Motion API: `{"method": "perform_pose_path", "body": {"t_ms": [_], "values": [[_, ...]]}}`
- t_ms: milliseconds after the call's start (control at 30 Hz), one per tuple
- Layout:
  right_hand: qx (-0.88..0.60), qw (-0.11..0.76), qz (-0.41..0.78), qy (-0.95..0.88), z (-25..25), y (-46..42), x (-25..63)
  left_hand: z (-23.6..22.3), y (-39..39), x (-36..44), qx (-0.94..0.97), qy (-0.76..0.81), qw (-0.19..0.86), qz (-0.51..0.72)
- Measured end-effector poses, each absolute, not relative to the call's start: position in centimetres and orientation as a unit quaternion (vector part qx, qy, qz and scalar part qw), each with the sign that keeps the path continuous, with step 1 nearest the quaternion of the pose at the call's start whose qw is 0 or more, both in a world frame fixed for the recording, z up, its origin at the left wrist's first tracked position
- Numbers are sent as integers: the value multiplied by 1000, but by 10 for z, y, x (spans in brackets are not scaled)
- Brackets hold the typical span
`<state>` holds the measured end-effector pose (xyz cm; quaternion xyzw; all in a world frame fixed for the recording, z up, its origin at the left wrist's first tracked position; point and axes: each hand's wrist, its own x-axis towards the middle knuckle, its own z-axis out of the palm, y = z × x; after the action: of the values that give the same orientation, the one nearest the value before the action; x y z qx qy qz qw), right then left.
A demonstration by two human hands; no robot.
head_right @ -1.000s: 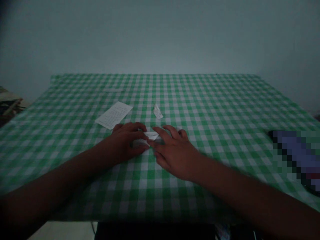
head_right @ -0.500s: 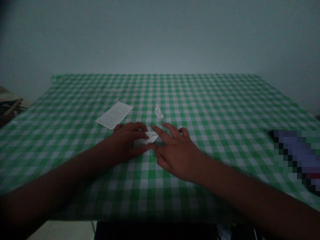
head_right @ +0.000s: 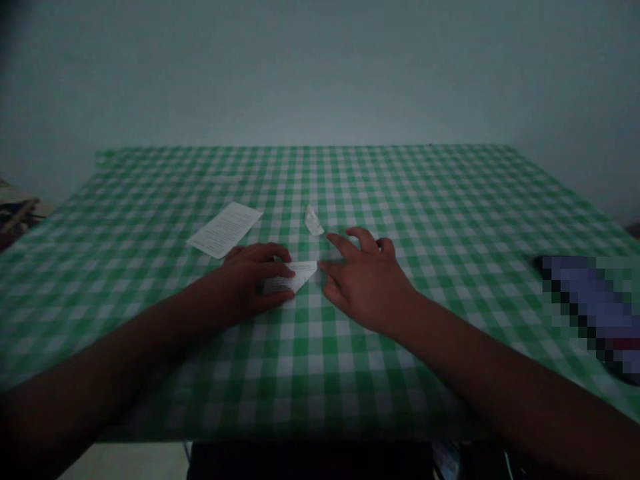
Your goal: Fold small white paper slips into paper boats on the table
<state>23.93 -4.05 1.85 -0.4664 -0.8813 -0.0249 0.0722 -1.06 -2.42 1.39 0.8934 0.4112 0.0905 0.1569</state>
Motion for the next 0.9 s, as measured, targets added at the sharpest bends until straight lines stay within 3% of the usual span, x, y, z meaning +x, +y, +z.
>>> {"method": "perform_pose_path", "body": {"t_ms": [167, 367, 900], "values": [[-454, 142, 18, -879, 13, -44, 230, 15, -32, -3, 891, 411, 167, 92], [-431, 134, 80, -888, 5, -49, 217, 12, -37, 3, 883, 416, 186, 112], [-441, 164, 106, -876, -4, -49, 203, 7, -34, -3, 880, 398, 227, 127]]}}
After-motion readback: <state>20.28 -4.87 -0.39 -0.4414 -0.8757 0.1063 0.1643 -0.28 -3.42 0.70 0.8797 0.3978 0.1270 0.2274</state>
